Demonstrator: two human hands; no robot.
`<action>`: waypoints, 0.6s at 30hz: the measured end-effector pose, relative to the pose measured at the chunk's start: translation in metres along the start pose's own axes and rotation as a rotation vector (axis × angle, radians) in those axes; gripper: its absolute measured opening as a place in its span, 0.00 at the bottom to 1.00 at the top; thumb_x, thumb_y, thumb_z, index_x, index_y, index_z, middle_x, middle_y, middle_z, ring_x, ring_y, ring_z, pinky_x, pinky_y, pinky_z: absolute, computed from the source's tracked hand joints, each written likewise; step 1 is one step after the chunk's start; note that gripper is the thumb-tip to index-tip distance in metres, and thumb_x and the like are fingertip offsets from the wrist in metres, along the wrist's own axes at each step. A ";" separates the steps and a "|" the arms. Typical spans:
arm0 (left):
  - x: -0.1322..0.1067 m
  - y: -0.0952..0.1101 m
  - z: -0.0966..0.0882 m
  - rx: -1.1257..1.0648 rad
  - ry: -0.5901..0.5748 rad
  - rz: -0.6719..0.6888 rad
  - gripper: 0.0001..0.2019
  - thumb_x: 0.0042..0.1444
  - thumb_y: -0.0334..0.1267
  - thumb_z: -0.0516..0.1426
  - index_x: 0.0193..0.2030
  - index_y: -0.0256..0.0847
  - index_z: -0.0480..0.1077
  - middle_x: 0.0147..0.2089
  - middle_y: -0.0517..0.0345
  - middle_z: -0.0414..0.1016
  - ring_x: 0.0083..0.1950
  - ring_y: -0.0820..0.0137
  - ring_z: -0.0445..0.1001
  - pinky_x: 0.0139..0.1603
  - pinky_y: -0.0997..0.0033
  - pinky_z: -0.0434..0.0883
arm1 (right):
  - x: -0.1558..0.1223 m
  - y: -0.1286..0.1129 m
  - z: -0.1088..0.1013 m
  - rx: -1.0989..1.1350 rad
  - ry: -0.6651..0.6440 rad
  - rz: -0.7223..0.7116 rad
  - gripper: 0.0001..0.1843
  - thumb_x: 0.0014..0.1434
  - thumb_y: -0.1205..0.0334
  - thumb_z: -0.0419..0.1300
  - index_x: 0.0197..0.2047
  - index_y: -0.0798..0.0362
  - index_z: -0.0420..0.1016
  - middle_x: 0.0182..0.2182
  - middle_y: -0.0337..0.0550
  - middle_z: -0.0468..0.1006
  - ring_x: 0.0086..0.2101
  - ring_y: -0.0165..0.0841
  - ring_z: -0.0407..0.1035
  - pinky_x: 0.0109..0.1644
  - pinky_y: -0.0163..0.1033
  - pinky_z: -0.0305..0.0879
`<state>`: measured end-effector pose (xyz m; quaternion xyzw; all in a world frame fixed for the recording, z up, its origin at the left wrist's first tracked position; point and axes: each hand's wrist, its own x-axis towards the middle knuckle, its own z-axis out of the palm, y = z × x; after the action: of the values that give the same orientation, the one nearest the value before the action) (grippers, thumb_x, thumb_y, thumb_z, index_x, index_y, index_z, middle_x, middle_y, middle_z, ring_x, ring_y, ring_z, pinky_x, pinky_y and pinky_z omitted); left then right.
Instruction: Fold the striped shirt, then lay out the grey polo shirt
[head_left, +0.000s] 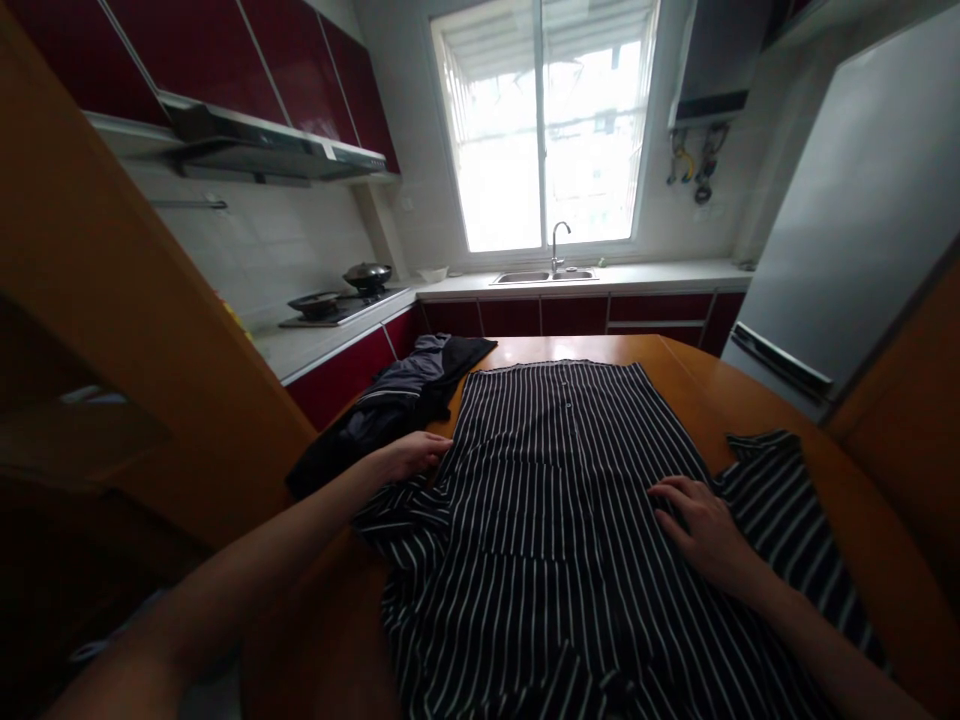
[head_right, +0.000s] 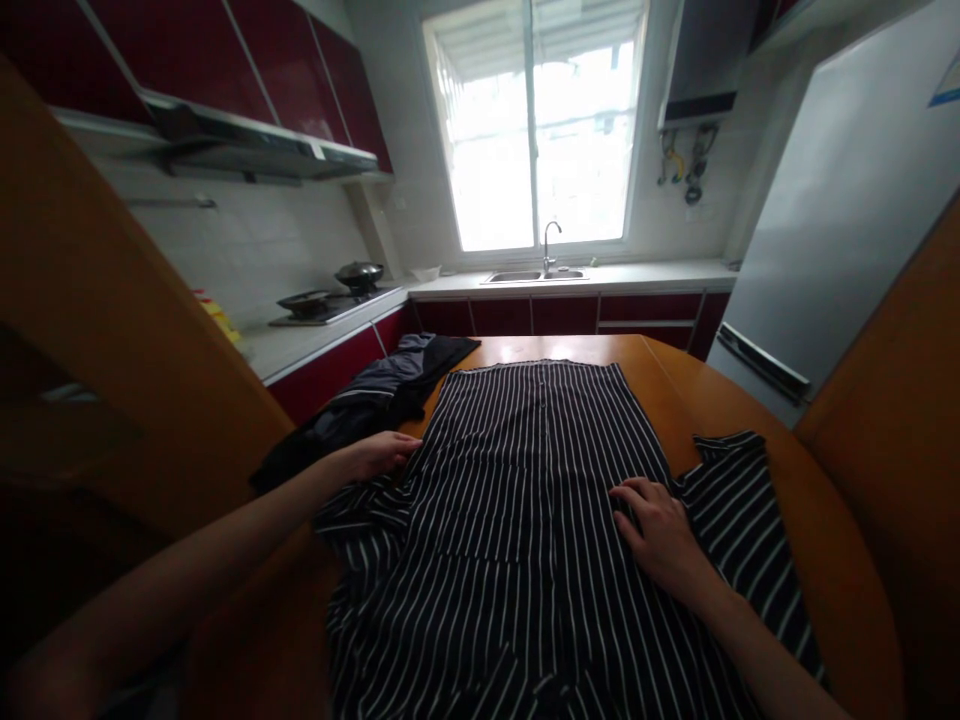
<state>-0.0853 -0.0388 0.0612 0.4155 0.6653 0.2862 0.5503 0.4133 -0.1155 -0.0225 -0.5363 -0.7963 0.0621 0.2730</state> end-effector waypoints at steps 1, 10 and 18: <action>-0.001 0.001 0.001 0.063 0.043 0.020 0.14 0.44 0.41 0.72 0.32 0.35 0.77 0.26 0.58 0.75 0.19 0.79 0.61 0.18 0.79 0.55 | 0.000 0.000 0.000 0.000 -0.002 -0.003 0.15 0.64 0.57 0.54 0.50 0.45 0.77 0.52 0.48 0.77 0.52 0.45 0.71 0.54 0.55 0.68; 0.003 -0.006 -0.006 0.476 0.344 0.165 0.12 0.47 0.41 0.66 0.21 0.39 0.70 0.17 0.62 0.66 0.20 0.72 0.64 0.22 0.74 0.55 | 0.001 0.005 0.003 -0.011 0.014 -0.018 0.16 0.63 0.56 0.55 0.50 0.45 0.78 0.52 0.47 0.77 0.52 0.45 0.71 0.53 0.55 0.68; 0.016 0.011 -0.003 0.904 0.416 0.221 0.09 0.39 0.33 0.68 0.20 0.41 0.70 0.25 0.49 0.75 0.42 0.49 0.79 0.41 0.64 0.70 | 0.000 0.005 0.003 -0.025 0.015 -0.022 0.16 0.64 0.57 0.54 0.51 0.46 0.78 0.52 0.47 0.77 0.52 0.44 0.70 0.54 0.54 0.68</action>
<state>-0.0864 -0.0198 0.0632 0.6142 0.7702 0.1028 0.1379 0.4155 -0.1124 -0.0270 -0.5313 -0.8008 0.0449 0.2728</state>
